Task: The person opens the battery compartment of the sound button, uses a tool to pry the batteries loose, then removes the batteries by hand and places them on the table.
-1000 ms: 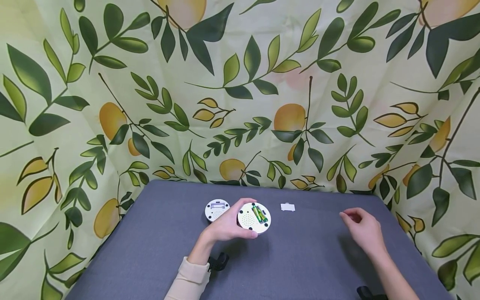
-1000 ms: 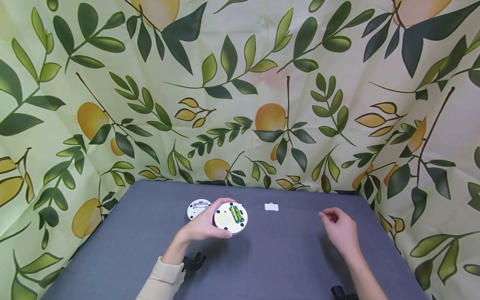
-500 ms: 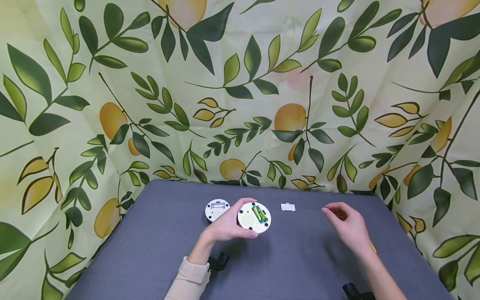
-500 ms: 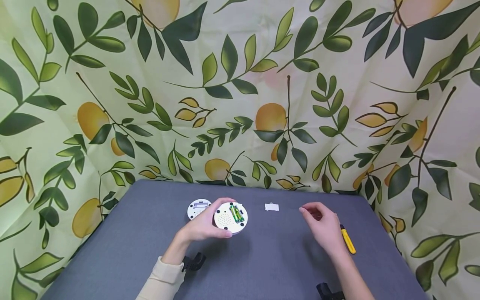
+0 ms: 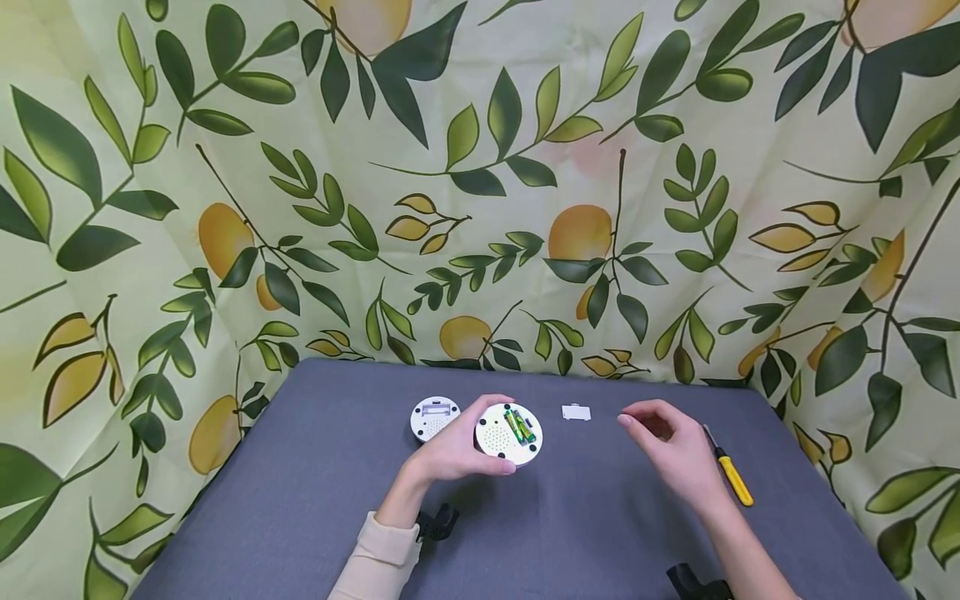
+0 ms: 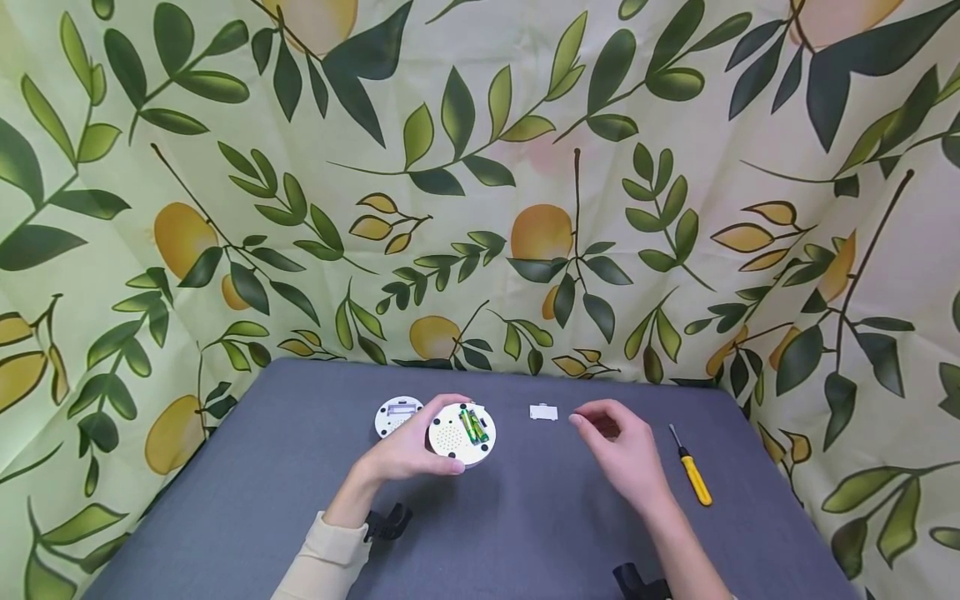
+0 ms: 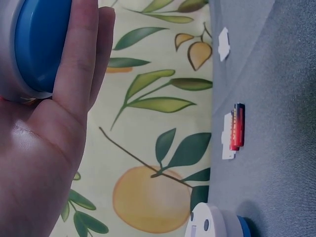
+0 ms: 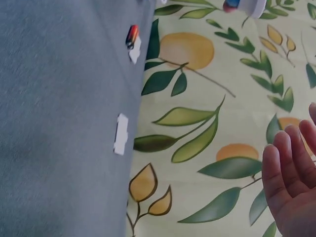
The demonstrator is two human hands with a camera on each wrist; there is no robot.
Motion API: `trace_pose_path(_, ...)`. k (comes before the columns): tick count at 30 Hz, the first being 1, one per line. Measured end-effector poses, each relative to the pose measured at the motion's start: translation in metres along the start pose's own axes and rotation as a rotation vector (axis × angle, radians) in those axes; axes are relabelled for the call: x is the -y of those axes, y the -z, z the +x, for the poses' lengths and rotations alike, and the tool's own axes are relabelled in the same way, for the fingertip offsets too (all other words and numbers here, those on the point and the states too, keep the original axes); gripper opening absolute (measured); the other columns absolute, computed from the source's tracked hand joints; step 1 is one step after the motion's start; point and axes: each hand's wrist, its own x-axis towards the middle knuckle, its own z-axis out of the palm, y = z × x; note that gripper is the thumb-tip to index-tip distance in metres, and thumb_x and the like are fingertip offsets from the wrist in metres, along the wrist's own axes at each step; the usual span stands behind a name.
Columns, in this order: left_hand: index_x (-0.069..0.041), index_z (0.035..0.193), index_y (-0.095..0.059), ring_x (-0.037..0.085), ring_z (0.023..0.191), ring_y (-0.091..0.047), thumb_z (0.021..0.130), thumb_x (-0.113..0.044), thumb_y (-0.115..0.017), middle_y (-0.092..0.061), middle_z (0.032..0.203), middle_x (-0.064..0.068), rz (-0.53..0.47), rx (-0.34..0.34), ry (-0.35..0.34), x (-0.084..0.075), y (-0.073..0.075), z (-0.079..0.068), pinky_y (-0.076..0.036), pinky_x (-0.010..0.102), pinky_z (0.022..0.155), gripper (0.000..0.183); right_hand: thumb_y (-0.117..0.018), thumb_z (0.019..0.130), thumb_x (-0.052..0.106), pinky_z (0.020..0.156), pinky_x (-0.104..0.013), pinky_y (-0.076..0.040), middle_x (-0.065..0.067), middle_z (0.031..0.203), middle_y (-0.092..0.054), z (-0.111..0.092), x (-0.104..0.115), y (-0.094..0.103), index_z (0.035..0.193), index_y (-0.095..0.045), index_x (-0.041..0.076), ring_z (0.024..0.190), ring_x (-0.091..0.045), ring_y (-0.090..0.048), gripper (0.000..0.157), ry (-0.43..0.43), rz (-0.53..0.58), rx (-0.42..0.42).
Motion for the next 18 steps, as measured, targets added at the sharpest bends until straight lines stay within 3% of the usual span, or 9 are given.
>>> trace_pose_path(6, -0.015, 0.146, -0.044, 0.019, 0.109, -0.057, 0.074, -0.019, -0.088, -0.058, 0.123, 0.005, 0.010, 0.004, -0.001, -0.001, 0.000, 0.000, -0.047, 0.031, 0.092, 0.084, -0.073, 0.095, 0.015, 0.072, -0.022, -0.050, -0.001, 0.096, -0.069, 0.001, 0.009, -0.007, 0.107, -0.071, 0.006, 0.082, -0.009, -0.062, 0.015, 0.062, 0.024, 0.018)
trace_pose_path(11, -0.012, 0.147, -0.043, 0.019, 0.108, -0.056, 0.075, -0.020, -0.089, -0.058, 0.122, 0.007, 0.011, 0.002, 0.000, -0.001, 0.001, 0.001, -0.046, 0.030, 0.092, 0.086, -0.075, 0.093, 0.011, 0.074, -0.020, -0.050, 0.003, 0.094, -0.069, 0.001, 0.015, -0.014, 0.104, -0.072, 0.012, 0.080, -0.010, -0.063, 0.012, 0.126, 0.059, 0.040)
trace_pose_path(18, -0.012, 0.146, -0.043, 0.020, 0.108, -0.056, 0.075, -0.019, -0.089, -0.058, 0.123, 0.007, 0.004, 0.013, -0.002, -0.002, 0.000, 0.000, -0.046, 0.030, 0.092, 0.085, -0.079, 0.089, 0.009, 0.073, -0.021, -0.051, 0.005, 0.092, -0.068, 0.000, 0.022, -0.024, 0.101, -0.072, 0.017, 0.078, -0.011, -0.064, 0.016, 0.146, 0.103, 0.070)
